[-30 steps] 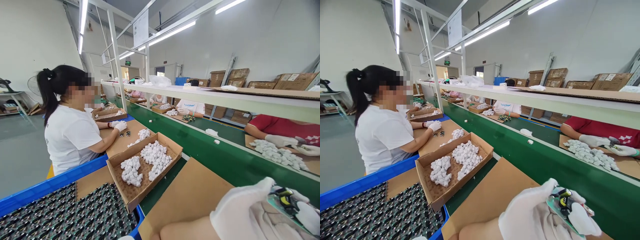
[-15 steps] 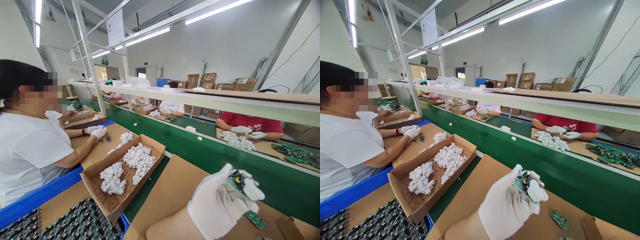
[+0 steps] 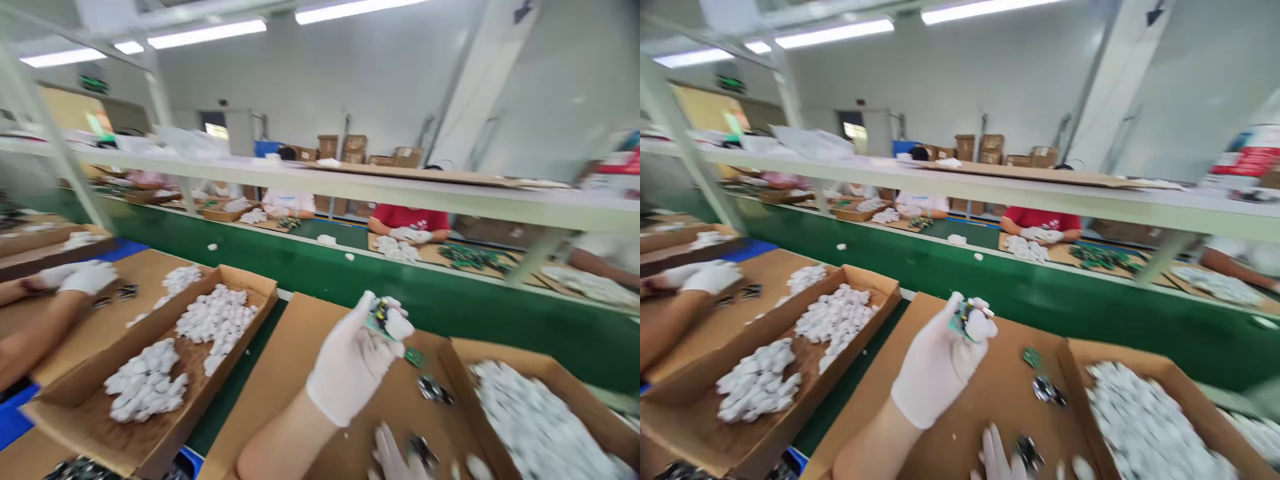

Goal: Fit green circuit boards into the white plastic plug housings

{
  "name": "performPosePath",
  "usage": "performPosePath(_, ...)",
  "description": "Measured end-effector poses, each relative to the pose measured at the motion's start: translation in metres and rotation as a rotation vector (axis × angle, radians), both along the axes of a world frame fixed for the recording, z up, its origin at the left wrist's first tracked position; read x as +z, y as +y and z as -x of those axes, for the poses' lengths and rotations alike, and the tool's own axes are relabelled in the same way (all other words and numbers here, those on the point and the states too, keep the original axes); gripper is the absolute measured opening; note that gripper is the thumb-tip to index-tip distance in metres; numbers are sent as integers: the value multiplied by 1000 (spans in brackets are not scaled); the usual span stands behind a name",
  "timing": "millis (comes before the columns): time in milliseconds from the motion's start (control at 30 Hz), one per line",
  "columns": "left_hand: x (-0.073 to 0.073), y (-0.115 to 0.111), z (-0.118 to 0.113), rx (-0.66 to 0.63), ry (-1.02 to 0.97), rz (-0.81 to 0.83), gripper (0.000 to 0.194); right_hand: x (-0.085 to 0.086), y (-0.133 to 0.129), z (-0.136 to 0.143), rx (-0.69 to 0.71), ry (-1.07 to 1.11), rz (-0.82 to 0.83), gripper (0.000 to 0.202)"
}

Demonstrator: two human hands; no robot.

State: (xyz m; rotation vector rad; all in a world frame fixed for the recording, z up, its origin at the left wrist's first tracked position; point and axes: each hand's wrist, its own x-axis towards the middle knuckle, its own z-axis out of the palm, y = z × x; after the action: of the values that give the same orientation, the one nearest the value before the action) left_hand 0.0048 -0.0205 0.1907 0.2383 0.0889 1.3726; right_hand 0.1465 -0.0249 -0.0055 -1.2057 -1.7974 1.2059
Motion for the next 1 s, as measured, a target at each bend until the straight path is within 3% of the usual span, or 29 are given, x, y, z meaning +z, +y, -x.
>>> performPosePath(100,1,2,3,-1,83,-10,34,-22,-14,-20,-93,-271,-67,21)
performPosePath(167,1,2,4,14,106,12,33,-19,-18,-25,-108,-357,-108,20)
performPosePath(200,0,2,4,28,121,8,32,-8,-18,-26,-115,-353,-136,21)
performPosePath(267,-3,1,3,59,182,-46,28,31,-15,-30,-132,-291,-221,23)
performPosePath(333,-7,0,0,93,298,-144,23,88,-13,-36,-175,-157,-275,20)
performPosePath(433,-12,-1,-6,163,511,-233,27,168,-11,-43,-195,130,-180,28)
performPosePath(467,-14,-1,-8,194,577,-228,28,186,-10,-43,-159,247,-145,31)
performPosePath(533,-17,-1,-12,260,699,-169,29,207,-5,-37,-105,445,-90,16)
performPosePath(600,-19,0,-14,305,813,-89,34,210,3,-30,-42,591,-30,19)
performPosePath(700,-20,2,-14,340,915,-49,41,203,15,-25,30,744,36,25)
performPosePath(800,-18,4,-16,380,954,-75,36,196,19,-28,65,770,55,25)
performPosePath(900,-19,5,-19,430,1019,-93,28,192,14,-28,-120,614,-63,19)
performPosePath(1000,-25,6,-22,475,1096,-99,26,184,8,-25,-369,487,-380,11)
